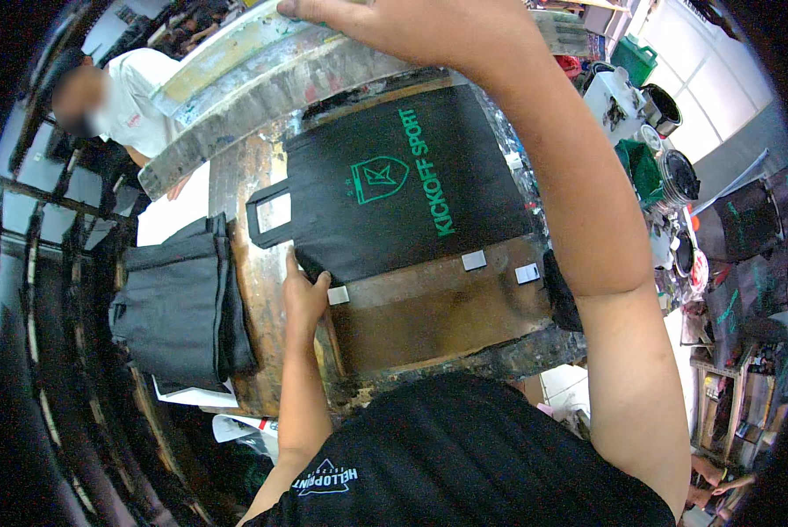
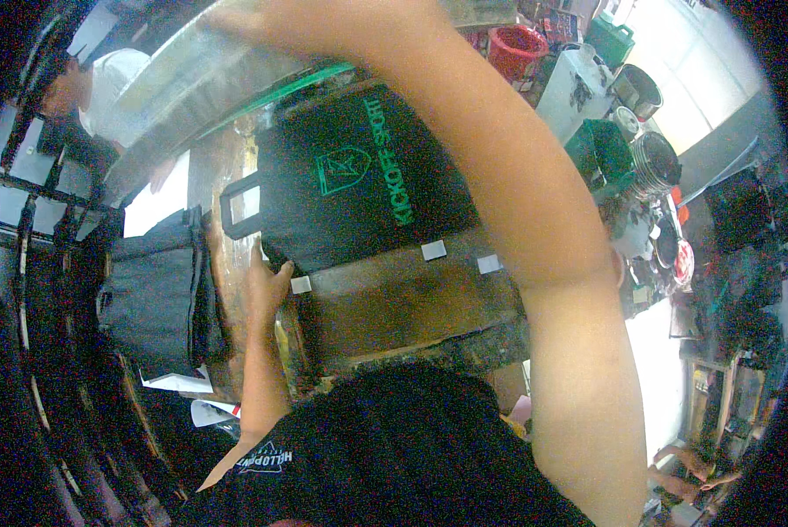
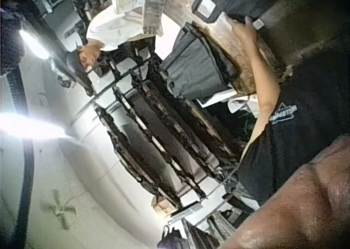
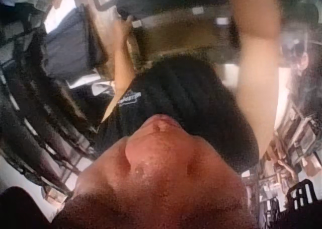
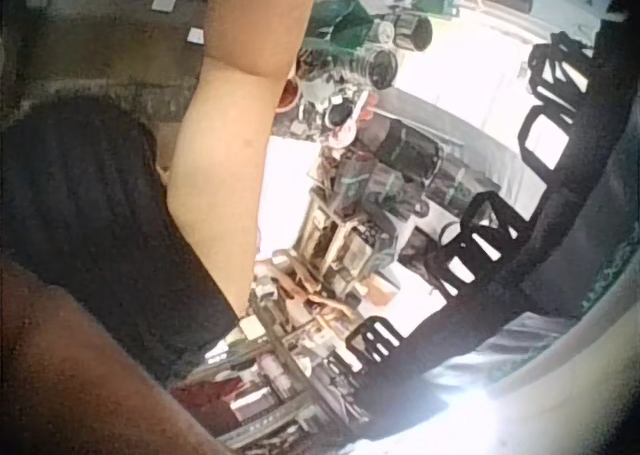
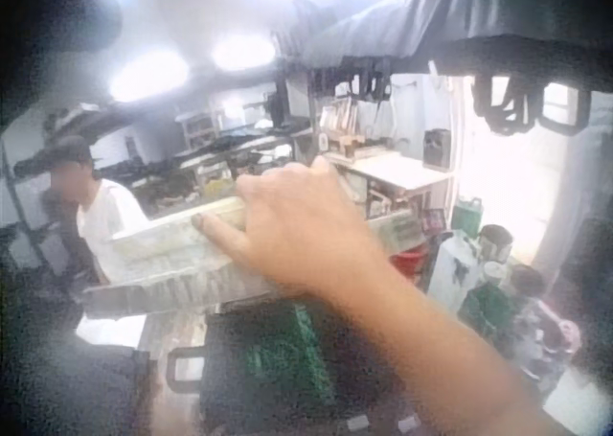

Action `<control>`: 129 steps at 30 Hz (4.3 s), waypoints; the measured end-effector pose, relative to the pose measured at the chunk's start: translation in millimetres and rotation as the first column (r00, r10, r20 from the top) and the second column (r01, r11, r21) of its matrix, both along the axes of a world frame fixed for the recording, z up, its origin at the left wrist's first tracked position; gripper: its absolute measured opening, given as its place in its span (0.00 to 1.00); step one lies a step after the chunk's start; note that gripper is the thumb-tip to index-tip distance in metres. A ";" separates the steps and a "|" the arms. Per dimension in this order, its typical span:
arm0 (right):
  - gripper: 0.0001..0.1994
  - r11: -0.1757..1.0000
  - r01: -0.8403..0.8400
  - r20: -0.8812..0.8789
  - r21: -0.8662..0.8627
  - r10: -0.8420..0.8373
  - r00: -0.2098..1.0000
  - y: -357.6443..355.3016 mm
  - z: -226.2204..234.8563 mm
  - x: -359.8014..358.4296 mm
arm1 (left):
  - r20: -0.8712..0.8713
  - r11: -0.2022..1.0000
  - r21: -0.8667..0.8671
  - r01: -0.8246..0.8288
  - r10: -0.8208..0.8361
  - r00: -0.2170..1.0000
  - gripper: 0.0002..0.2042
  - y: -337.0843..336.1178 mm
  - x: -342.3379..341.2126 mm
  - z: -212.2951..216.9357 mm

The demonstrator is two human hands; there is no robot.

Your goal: The person performs screen-printing on black tote bags using a squeegee and a screen frame. They place a bag on the printing bed, lower the frame, spread green ink across the screen with the squeegee, lift the frame, and move the printed bag to a pile.

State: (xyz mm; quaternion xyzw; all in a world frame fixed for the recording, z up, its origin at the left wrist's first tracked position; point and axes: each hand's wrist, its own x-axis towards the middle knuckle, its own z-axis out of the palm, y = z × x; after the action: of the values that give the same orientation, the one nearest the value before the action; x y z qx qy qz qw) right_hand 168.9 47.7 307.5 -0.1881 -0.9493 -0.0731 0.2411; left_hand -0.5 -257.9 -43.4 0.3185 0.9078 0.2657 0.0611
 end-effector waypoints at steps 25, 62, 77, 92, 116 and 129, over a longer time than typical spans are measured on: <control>0.37 0.996 0.032 -0.204 0.085 -0.014 0.979 11.4 -6.7 -10.6 | -0.627 0.898 0.430 -0.094 0.371 0.685 0.22 -156.2 -200.3 176.0; 0.32 0.998 -0.018 -0.265 0.068 0.035 0.964 7.9 -8.3 -11.6 | -0.483 0.713 -0.488 -0.504 0.260 0.836 0.18 -164.3 -80.0 61.4; 0.32 0.996 -0.029 -0.258 0.085 0.050 0.965 7.8 -13.2 -7.3 | -0.429 0.915 -0.241 -0.324 0.199 0.881 0.09 -166.6 -105.4 90.1; 0.31 0.984 -0.052 -0.342 0.168 0.108 0.934 15.7 -17.5 -11.5 | -0.546 0.905 -0.235 -0.354 0.179 0.819 0.09 -181.4 -130.0 89.4; 0.35 0.997 -0.038 -0.044 -0.069 0.035 0.998 11.9 1.1 -13.6 | -0.090 0.829 0.086 0.553 -0.546 0.833 0.28 176.9 92.0 32.4; 0.34 0.999 0.006 -0.124 -0.044 -0.011 0.992 15.1 -0.5 -14.8 | -0.293 0.851 -0.286 0.441 -0.516 0.805 0.37 109.8 70.1 -7.1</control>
State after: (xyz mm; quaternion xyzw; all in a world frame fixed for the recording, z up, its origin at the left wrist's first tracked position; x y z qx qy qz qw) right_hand 154.1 62.8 307.0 -0.2017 -0.9330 -0.0416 0.2952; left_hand 69.6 -148.2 -50.4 0.5732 0.8150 0.0844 -0.0082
